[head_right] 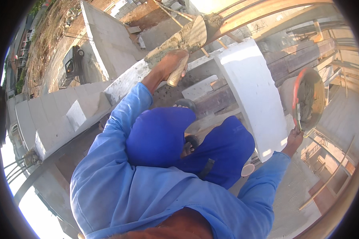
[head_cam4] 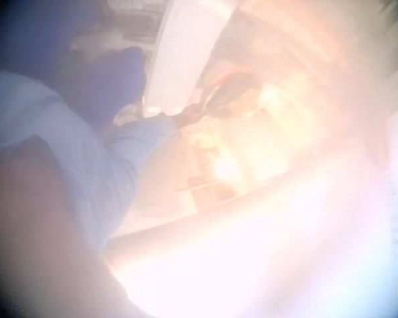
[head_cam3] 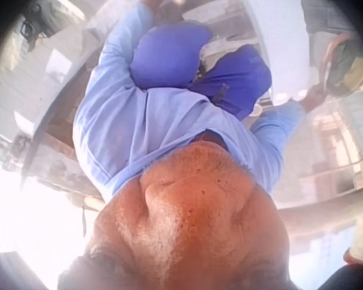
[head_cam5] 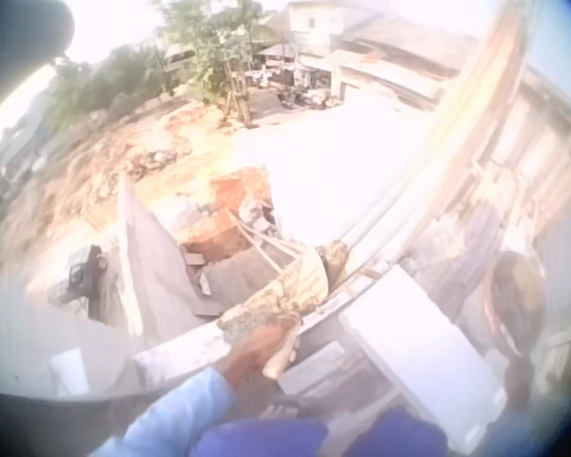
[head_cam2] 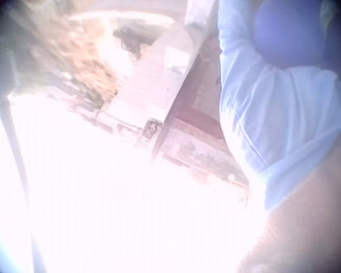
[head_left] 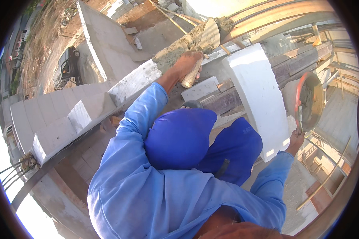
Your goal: The person measures a concrete ledge with a tape measure, applies mortar to the edge using a trowel, and then places a white rectangular block on the mortar.
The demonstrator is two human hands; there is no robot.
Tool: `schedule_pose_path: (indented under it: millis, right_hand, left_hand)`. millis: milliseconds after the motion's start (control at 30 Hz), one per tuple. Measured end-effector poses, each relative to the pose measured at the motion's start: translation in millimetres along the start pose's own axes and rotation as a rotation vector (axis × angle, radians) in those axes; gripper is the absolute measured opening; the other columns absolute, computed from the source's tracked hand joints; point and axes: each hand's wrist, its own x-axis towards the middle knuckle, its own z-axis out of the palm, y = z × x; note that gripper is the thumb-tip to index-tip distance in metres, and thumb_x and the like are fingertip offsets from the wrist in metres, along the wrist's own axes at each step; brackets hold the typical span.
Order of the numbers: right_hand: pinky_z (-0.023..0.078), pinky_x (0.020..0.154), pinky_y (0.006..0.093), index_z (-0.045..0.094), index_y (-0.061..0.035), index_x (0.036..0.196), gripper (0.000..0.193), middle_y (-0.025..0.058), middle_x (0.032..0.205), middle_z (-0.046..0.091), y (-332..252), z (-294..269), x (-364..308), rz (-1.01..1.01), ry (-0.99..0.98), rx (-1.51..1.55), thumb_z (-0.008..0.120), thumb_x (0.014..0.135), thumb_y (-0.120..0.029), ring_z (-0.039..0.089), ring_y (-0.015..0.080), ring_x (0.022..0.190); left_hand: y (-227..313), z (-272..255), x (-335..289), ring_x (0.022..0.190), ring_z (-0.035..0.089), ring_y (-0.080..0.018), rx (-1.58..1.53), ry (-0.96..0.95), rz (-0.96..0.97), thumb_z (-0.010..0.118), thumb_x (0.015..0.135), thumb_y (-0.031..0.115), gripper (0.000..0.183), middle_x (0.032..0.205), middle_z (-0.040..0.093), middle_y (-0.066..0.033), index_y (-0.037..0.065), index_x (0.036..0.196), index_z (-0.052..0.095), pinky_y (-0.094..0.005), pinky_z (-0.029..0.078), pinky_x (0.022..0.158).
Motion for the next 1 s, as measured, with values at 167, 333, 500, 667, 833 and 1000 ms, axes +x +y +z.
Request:
schedule_pose_path:
  millis: [167, 333, 500, 667, 833, 1000]
  right_hand:
    - [0.040, 0.058, 0.0292, 0.047, 0.0002, 0.110, 0.035, 0.0119, 0.093, 0.060, -2, -9, 7, 0.020, 0.003, 0.070, 0.024, 0.102, -0.025, 0.054, 0.0192, 0.074]
    - [0.040, 0.058, 0.0299, 0.047, 0.0010, 0.108, 0.035, 0.0133, 0.100, 0.060, -6, -33, 31, 0.030, -0.177, 0.065, 0.025, 0.101, -0.025, 0.058, 0.0226, 0.084]
    - [0.038, 0.061, 0.0298, 0.046, 0.0044, 0.106, 0.032, 0.0138, 0.099, 0.058, -1, -37, 59, 0.013, -0.136, 0.032, 0.029, 0.100, -0.021, 0.054, 0.0201, 0.081]
    - [0.040, 0.058, 0.0287, 0.043, 0.0083, 0.100, 0.029, 0.0120, 0.089, 0.052, 14, -66, 82, 0.112, -0.722, 0.291, 0.029, 0.100, -0.017, 0.050, 0.0200, 0.078]
    - [0.041, 0.057, 0.0292, 0.043, 0.0123, 0.109, 0.038, 0.0188, 0.102, 0.056, 22, -44, 58, 0.049, -0.240, 0.034, 0.026, 0.101, -0.021, 0.053, 0.0233, 0.081]
    - [0.037, 0.057, 0.0292, 0.046, 0.0027, 0.094, 0.029, 0.0085, 0.076, 0.048, 3, -60, 49, 0.050, -0.382, 0.206, 0.030, 0.100, -0.021, 0.046, 0.0178, 0.067]
  left_hand:
    - [6, 8, 1, 0.049, 0.058, -0.0205, 0.206, 0.070, 0.117, 0.046, 0.091, 0.032, 0.035, 0.066, 0.055, -0.0106, -0.002, 0.096, 0.052, -0.0351, 0.047, 0.044]
    - [-29, 2, 13, 0.049, 0.059, -0.0209, 0.651, 0.327, 0.478, 0.051, 0.088, 0.033, 0.041, 0.067, 0.058, -0.0160, -0.006, 0.099, 0.055, -0.0357, 0.049, 0.051]
    - [-62, -20, -5, 0.063, 0.065, -0.0292, 0.671, 0.316, 0.249, 0.051, 0.087, 0.033, 0.044, 0.073, 0.062, -0.0216, -0.007, 0.103, 0.056, -0.0403, 0.050, 0.061]
    - [-63, -29, -44, 0.098, 0.056, -0.0492, 0.642, 0.312, 0.168, 0.047, 0.086, 0.034, 0.051, 0.097, 0.059, -0.0361, -0.013, 0.105, 0.055, -0.0491, 0.042, 0.090]
    - [-92, -50, -51, 0.096, 0.056, -0.0496, 0.736, 0.361, 0.215, 0.047, 0.087, 0.035, 0.053, 0.097, 0.059, -0.0358, -0.012, 0.110, 0.052, -0.0495, 0.042, 0.089]
    - [-71, -33, -58, 0.093, 0.057, -0.0487, 0.695, 0.318, 0.155, 0.048, 0.087, 0.037, 0.051, 0.097, 0.060, -0.0341, -0.007, 0.112, 0.052, -0.0491, 0.044, 0.084]
